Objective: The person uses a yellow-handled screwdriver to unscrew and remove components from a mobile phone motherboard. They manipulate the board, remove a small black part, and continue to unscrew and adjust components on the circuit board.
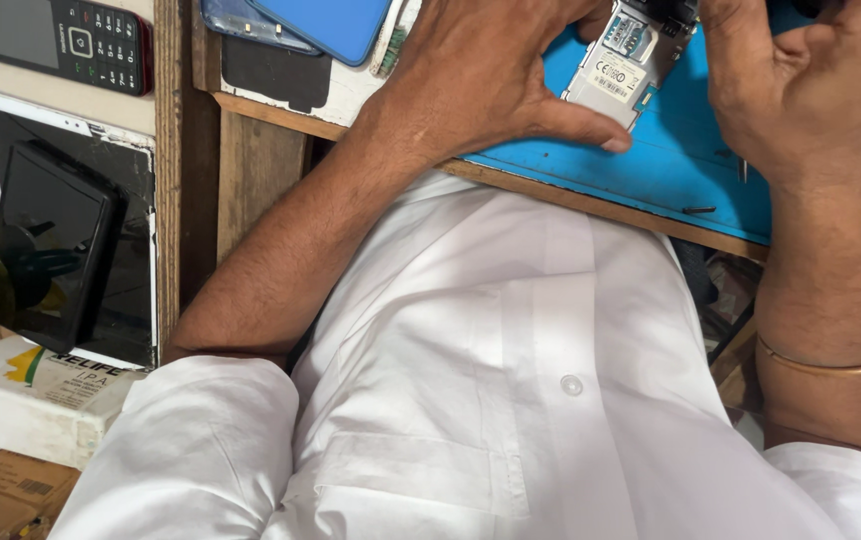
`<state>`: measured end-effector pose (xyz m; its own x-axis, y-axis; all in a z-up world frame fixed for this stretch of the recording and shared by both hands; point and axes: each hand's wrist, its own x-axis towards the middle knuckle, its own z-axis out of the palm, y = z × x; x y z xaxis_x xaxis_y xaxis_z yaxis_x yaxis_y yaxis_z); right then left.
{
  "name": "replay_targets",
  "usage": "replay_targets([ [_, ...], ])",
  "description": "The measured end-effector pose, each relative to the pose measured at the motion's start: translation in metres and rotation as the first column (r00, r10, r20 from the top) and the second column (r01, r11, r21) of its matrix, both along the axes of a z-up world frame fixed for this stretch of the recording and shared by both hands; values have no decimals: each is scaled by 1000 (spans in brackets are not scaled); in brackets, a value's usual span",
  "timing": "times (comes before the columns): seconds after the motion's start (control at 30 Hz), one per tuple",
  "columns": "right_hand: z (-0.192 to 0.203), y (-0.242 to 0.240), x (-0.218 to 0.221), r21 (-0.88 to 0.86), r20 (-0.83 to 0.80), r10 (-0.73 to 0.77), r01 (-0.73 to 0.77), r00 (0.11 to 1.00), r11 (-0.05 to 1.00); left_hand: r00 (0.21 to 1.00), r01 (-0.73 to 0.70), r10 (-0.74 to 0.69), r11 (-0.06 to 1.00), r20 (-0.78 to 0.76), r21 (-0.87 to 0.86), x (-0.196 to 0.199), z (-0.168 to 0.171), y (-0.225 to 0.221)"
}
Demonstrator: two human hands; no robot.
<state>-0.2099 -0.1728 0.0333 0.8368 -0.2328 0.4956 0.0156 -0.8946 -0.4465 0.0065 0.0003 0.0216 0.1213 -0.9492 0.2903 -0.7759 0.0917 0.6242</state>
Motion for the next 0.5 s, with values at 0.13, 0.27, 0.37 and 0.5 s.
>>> replay_targets([
  [0.13, 11, 7, 2, 5, -31, -43, 43, 999, 999, 999, 49, -47, 997, 25, -63, 4, 6, 0],
  [0.27, 13, 9, 2, -37, -55, -76, 74, 996, 997, 988, 137, -135, 990, -79, 26, 13, 5, 7],
  [0.37, 7, 9, -2, -17, -40, -66, 66, 997, 998, 996, 85, -82, 993, -37, 77, 12, 1, 10],
  [0.5, -1, 4, -6, 28, -31, -45, 46, 998, 999, 998, 51, -53, 997, 25, 52, 9, -5, 10],
])
